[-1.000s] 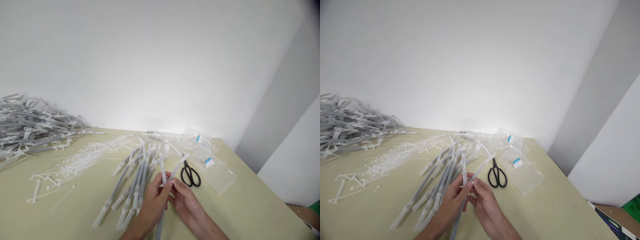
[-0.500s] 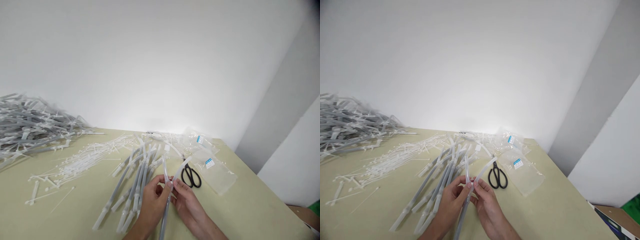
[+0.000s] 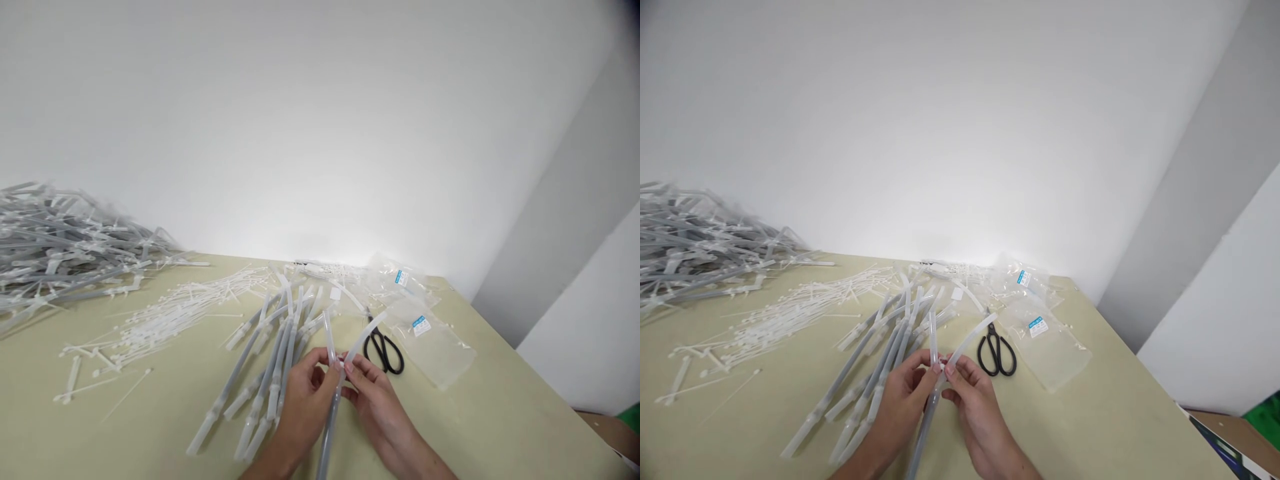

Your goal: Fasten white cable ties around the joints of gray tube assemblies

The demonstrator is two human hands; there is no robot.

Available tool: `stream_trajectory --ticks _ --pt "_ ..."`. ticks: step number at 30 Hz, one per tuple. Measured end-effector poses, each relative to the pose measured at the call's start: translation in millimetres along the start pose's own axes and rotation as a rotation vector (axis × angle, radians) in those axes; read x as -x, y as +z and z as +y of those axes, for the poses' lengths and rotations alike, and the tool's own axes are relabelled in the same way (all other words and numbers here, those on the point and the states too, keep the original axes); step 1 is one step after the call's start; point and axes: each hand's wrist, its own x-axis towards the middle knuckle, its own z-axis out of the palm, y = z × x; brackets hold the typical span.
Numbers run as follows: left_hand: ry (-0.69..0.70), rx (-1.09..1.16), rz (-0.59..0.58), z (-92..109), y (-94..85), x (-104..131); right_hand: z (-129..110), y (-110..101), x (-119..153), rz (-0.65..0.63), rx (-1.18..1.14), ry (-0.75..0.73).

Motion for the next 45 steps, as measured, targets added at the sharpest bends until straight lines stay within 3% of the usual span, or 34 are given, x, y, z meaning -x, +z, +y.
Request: stream_trajectory --ticks 9,19,26,37,45 --pt "0.076 -0.15 0.074 11 -0.6 4 -5 0 2 0.074 0.266 -0.085" --pt "0.071 -0.108 0.05 7 2.3 4 -6 0 3 -0.009 0.244 -0.069" --pt "0.008 -0.027 -0.022 5 1.0 0 -5 -2 0 0.091 0.176 0.019" --pt "-0.14 0.207 -0.017 1 -0.2 -7 -4 -5 -2 0.011 0.046 0.086" --pt "-0.212 0.325 -0.072 -6 -0.2 -11 -8 -4 -2 -0.02 0.085 0.034"
